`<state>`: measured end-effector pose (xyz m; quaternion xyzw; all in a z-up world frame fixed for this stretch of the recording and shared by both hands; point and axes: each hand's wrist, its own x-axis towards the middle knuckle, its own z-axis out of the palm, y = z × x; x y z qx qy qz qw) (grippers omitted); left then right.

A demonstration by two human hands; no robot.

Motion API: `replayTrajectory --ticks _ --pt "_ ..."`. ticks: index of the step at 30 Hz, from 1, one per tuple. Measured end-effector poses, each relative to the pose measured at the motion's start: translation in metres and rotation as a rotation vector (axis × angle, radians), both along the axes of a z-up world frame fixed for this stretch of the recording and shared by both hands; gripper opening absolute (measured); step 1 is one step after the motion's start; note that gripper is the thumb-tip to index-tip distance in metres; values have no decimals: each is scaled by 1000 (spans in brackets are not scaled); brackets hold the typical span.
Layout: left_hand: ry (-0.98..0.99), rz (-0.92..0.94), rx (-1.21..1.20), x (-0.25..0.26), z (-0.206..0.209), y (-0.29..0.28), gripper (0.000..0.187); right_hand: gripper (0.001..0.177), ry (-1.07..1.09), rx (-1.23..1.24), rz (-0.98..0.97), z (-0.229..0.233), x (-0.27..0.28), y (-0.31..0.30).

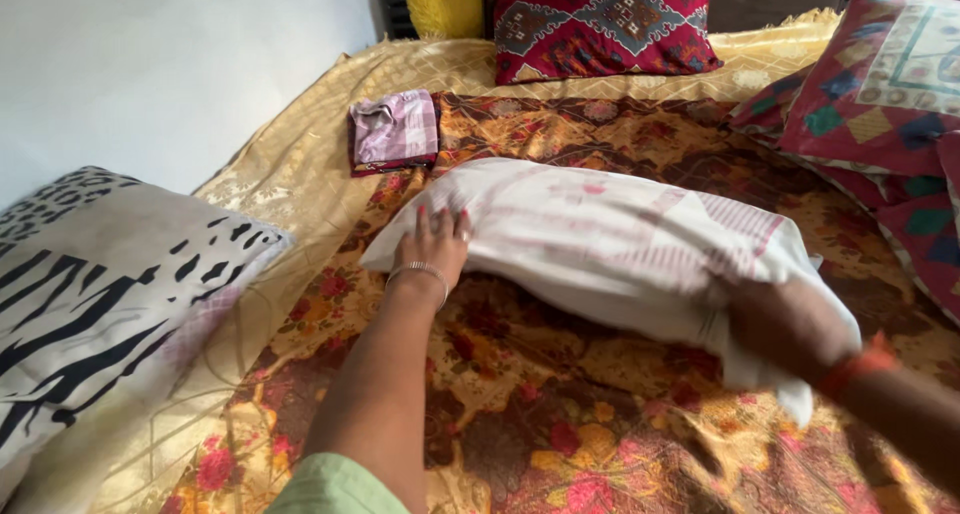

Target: The person inserts a pillow into a white pillowcase on a bed. They align the pillow, tuck it into the case, smooth the fabric, and adjust the corners to fit properly.

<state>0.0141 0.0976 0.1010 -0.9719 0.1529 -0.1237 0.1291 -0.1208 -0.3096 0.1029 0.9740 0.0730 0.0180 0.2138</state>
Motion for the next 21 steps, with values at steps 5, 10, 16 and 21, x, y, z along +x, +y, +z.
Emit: replayTrajectory --ticks 5,10,16,21 --pt "-349 -75 -119 9 38 -9 31 54 -414 222 180 77 14 -28" --pt "-495 -21 -158 9 88 18 33 59 -423 288 206 150 13 -5" --pt "-634 78 -91 -7 137 59 27 42 -543 433 478 196 4 19" --pt "-584 71 -175 -47 186 74 34 40 -499 489 521 215 16 23"
